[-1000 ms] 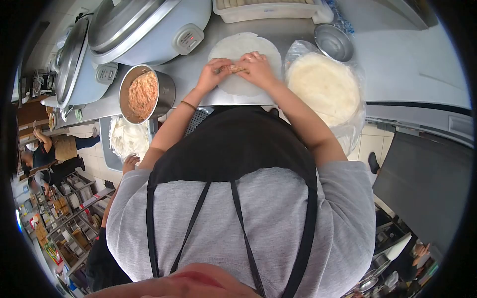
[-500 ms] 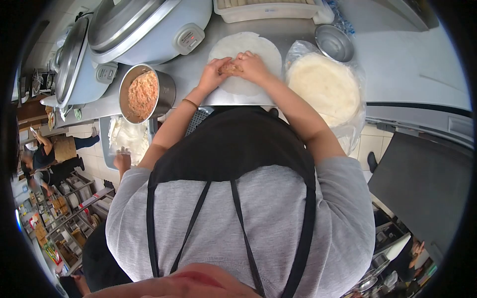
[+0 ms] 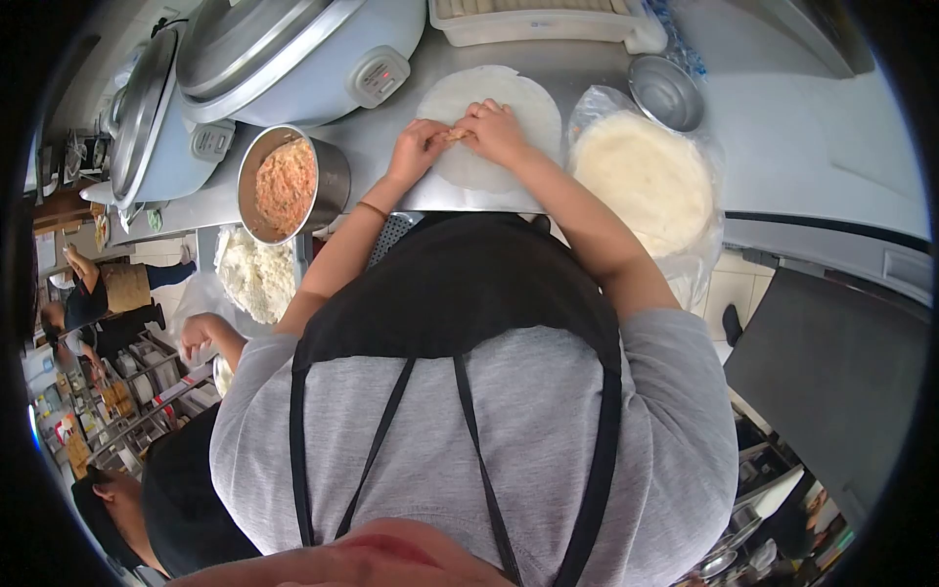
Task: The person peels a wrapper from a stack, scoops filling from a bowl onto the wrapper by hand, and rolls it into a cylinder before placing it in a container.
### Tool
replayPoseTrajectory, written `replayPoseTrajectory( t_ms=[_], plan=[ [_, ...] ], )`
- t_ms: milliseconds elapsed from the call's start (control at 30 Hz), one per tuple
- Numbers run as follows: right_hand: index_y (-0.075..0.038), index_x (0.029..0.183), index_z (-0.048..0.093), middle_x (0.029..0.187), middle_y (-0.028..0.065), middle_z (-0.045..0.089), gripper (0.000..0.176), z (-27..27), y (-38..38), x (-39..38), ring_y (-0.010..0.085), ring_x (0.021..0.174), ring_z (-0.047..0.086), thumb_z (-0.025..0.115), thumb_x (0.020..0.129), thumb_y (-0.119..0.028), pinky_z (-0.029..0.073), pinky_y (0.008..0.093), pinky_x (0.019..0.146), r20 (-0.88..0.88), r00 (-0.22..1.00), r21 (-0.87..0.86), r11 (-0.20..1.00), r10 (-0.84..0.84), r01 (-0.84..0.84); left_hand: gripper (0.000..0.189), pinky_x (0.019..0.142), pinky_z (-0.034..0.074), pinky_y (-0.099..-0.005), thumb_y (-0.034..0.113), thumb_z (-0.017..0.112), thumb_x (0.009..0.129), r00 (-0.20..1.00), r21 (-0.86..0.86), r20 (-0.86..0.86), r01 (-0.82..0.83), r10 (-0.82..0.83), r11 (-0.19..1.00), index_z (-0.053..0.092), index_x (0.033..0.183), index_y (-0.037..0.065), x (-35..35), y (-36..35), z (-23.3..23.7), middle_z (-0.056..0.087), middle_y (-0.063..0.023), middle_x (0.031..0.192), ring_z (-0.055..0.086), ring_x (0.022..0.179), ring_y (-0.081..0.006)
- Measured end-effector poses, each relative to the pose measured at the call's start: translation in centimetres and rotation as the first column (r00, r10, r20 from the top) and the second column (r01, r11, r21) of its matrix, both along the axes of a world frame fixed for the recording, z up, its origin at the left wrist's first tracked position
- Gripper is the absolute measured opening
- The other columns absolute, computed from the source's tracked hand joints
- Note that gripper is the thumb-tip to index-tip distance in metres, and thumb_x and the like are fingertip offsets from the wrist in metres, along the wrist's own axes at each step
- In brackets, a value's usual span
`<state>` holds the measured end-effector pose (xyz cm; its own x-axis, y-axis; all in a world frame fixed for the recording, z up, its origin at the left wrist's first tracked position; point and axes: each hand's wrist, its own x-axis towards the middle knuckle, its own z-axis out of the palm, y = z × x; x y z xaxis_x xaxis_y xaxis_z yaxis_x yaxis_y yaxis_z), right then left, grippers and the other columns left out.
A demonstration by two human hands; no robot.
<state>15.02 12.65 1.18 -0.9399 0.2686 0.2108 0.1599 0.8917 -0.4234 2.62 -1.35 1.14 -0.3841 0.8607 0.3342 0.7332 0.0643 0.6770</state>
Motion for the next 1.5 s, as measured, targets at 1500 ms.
replayPoseTrajectory(
  t_ms=[1500],
  plan=[
    [-0.018,0.090,0.067,0.098,-0.0054,0.057,0.024,-1.6,0.6,1.1,0.0177,0.098,0.048,0.068,0.071,-0.033,0.034,0.0387,0.081,-0.055,0.995,-0.021,0.997,-0.079,0.078,0.010,0.066,0.047,-0.0343,0.010,0.073,0.064,0.998,0.027,0.060,-0.023,0.022,0.999,0.067,0.072,0.006,1.2,2.8,-0.1,0.063,-0.0049,0.074,0.058,0.072,-0.0242]
  ],
)
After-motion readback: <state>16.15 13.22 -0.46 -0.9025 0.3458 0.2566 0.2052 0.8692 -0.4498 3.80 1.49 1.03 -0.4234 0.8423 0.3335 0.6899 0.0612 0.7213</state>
